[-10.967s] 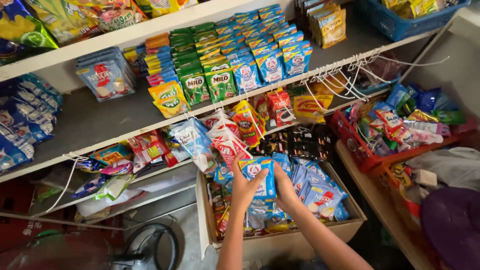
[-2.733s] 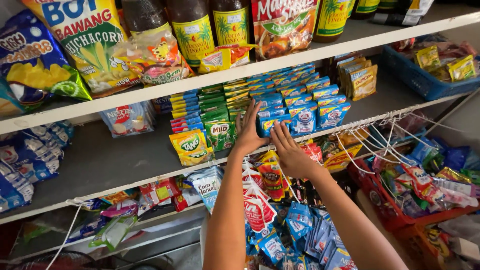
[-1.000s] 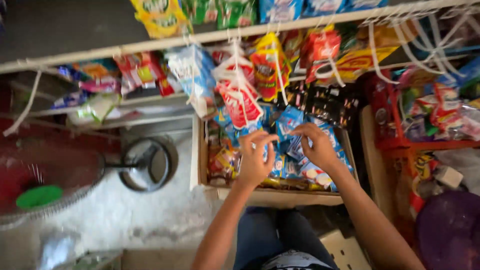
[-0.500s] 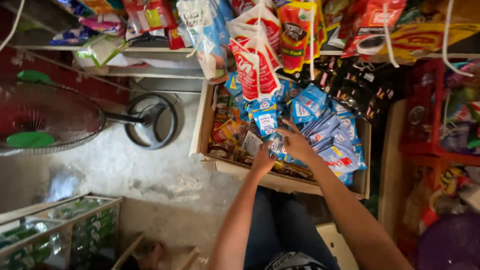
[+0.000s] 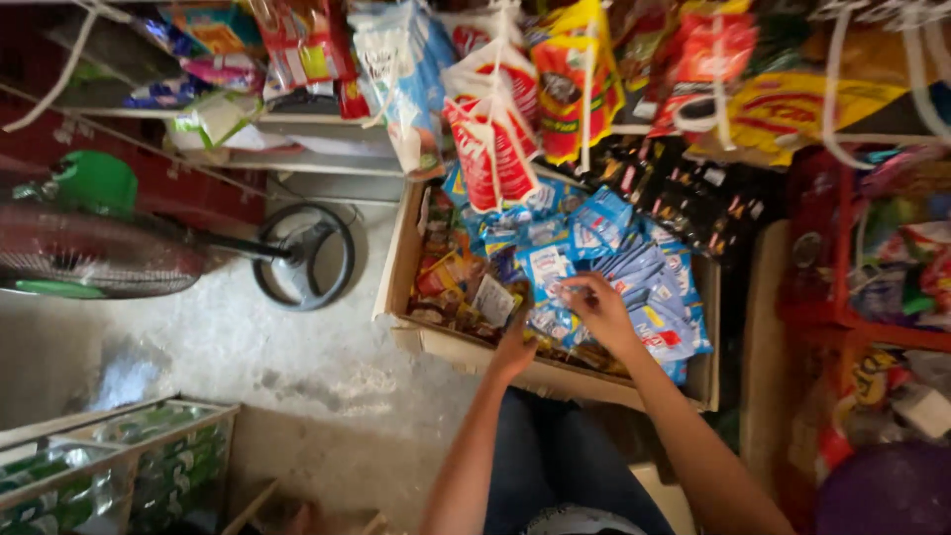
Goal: The person is stocking shelves with various drink mix and detergent sachets from a cardboard box.
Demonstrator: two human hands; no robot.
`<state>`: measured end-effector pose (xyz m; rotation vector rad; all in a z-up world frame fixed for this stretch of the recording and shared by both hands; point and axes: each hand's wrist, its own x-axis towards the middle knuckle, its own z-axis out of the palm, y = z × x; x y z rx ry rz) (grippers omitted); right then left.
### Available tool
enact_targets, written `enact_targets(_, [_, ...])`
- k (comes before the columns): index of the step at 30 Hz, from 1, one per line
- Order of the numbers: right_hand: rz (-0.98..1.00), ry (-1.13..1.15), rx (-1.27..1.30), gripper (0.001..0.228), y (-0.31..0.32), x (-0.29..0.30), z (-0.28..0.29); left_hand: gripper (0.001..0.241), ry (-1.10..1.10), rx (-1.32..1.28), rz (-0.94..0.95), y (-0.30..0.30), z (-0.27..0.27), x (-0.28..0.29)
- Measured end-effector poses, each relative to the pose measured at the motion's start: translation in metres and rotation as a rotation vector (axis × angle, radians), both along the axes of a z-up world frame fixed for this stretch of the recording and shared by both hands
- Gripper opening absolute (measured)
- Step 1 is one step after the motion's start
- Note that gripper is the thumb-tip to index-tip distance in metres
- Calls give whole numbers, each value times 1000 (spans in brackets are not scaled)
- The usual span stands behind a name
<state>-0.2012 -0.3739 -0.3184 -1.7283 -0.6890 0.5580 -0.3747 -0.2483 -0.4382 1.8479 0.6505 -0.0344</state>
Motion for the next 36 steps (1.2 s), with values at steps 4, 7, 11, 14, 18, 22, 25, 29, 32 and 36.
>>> enact_targets(4, [-169,134,59,16,-27,12,45,72,-214,8,-19,-4,25,17])
enact_targets(7, [-263,344,117,9,-40,30,92,66,-170,59,-40,-2,26,39])
enact_targets(11, [-144,438,495,19,-55,51,166,44,-439,44,-11,6,46,79])
enact_targets(14, [-26,530,585,21,-66,67,207,42,-463,-798,224,8,124,102])
enact_targets(18, [118,456,492,19,-68,71,254,48,-594,-1204,160,9,188,117])
enact_targets(22, [88,567,575,18,-76,80,226,55,-662,-1400,44,15,266,98])
enact_targets(25, [58,564,547,19,-81,83,211,71,-636,-1530,-6,17,332,77])
enact_targets(29, [89,527,533,18,-79,68,217,65,-482,-1205,-267,24,308,70])
enact_targets(32, [107,487,503,15,-80,62,207,57,-363,-854,-496,22,298,76])
enact_targets(36, [115,466,426,8,-72,49,204,47,-350,-561,-644,3,328,84])
